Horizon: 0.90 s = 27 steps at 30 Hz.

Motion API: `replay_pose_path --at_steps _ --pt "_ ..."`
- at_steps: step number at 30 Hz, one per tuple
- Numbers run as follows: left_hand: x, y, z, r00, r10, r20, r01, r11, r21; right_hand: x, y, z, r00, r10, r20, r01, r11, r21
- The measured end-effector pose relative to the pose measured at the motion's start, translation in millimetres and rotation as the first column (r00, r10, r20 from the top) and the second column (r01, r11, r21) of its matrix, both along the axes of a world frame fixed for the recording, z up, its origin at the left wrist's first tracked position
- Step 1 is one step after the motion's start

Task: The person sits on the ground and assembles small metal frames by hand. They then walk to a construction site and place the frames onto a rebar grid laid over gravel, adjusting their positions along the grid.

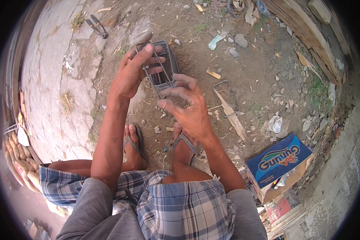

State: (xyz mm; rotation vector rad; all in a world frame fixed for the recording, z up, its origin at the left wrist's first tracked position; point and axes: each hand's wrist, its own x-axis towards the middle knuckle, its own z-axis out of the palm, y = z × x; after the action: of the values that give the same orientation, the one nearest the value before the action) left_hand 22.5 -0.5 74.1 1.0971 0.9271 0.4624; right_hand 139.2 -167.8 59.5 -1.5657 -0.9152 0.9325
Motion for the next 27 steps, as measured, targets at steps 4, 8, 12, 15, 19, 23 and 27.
replay_pose_path --at_steps 4,8,12,15,19,23,27 --pt "-7.6 9.2 -14.3 0.982 0.116 0.151 -0.088 0.98 -0.177 9.6 5.9 -6.9 0.948 -0.104 -0.302 0.02 0.963 -0.269" --pt "-2.7 6.6 -15.5 0.978 0.133 0.163 -0.104 0.98 -0.171 14.3 7.9 -11.6 0.885 -0.124 -0.448 -0.023 0.95 -0.31" --pt "3.2 4.2 -21.9 0.971 0.171 0.165 -0.145 0.977 -0.156 15.6 19.6 -13.6 0.875 -0.146 -0.461 0.003 0.955 -0.297" --pt "6.3 5.3 -29.9 0.982 0.171 0.08 -0.172 0.985 0.0 19.4 23.4 -21.7 0.853 -0.19 -0.487 0.044 0.954 -0.296" --pt "16.0 12.9 -21.6 0.977 0.167 0.131 -0.171 0.985 0.019 18.1 26.9 -22.2 0.746 -0.238 -0.622 0.03 0.945 -0.326" --pt "23.7 21.5 -6.7 0.984 0.102 0.145 -0.088 0.991 -0.1 14.1 34.3 -16.3 0.635 -0.258 -0.728 0.041 0.953 -0.301" --pt "21.9 24.9 -3.7 0.987 0.041 0.155 -0.017 0.988 -0.155 13.9 30.9 -22.7 0.664 -0.285 -0.691 0.068 0.944 -0.323"
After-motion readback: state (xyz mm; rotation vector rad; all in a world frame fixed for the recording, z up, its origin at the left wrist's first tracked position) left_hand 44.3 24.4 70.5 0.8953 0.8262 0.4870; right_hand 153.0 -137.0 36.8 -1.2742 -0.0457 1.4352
